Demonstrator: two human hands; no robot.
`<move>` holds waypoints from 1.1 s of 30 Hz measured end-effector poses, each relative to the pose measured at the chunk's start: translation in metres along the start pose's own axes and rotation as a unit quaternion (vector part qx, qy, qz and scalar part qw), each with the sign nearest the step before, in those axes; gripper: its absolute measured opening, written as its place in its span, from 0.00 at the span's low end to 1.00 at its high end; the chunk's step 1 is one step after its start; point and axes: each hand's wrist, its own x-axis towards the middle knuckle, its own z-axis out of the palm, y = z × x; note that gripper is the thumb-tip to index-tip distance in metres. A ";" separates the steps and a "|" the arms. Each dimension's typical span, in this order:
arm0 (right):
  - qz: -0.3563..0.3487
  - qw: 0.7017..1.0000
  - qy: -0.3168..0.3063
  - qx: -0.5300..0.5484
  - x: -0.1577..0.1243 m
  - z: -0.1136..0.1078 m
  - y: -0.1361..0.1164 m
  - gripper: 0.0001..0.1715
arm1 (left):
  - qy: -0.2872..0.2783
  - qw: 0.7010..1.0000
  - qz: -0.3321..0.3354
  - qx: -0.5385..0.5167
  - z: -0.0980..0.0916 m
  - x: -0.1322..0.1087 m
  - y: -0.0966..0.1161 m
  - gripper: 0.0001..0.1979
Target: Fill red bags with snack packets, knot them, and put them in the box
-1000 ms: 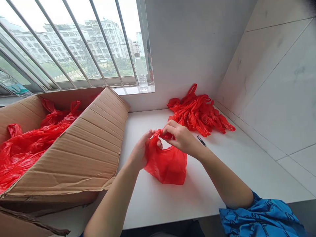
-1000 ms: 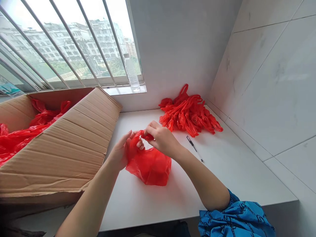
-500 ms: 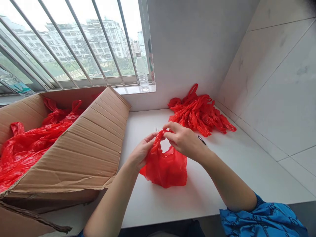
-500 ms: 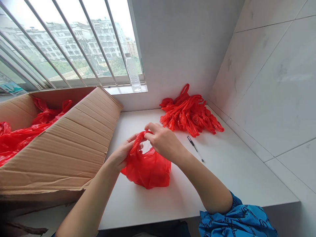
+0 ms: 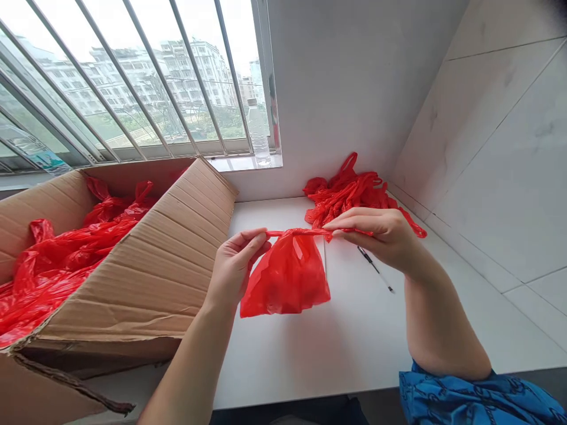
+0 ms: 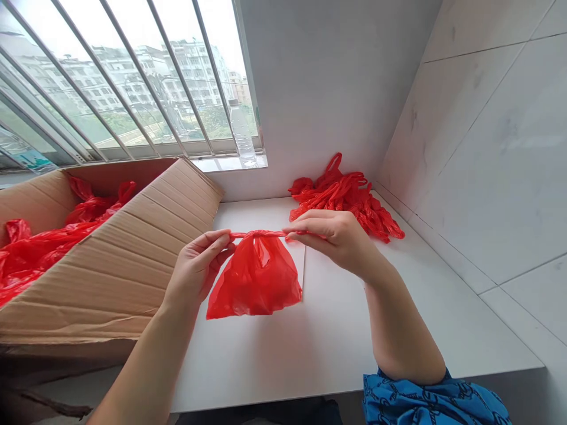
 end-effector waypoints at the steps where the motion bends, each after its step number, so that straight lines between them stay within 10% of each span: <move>1: 0.017 1.000 0.004 0.006 -0.002 -0.009 0.001 0.11 | 0.010 1.000 0.017 0.002 -0.003 0.000 0.001 0.15; 10: 0.278 0.943 -0.183 -0.002 -0.014 -0.041 0.021 0.22 | 0.150 0.987 0.060 -0.027 -0.033 0.008 -0.042 0.18; 15: 0.307 0.899 -0.285 0.128 -0.002 -0.021 0.040 0.23 | 0.061 0.994 0.003 0.089 -0.036 -0.004 -0.064 0.32; 22: 0.342 0.921 -0.184 -0.035 -0.003 0.046 0.077 0.19 | -0.004 0.870 0.001 0.493 -0.027 0.024 -0.078 0.30; 30: 0.220 0.973 -0.055 -0.040 -0.030 0.121 0.085 0.36 | -0.107 0.844 0.106 0.514 -0.001 0.031 -0.096 0.13; 33: 0.191 0.980 -0.017 -0.053 -0.049 0.134 0.087 0.39 | -0.148 0.807 0.205 0.534 -0.010 0.012 -0.112 0.26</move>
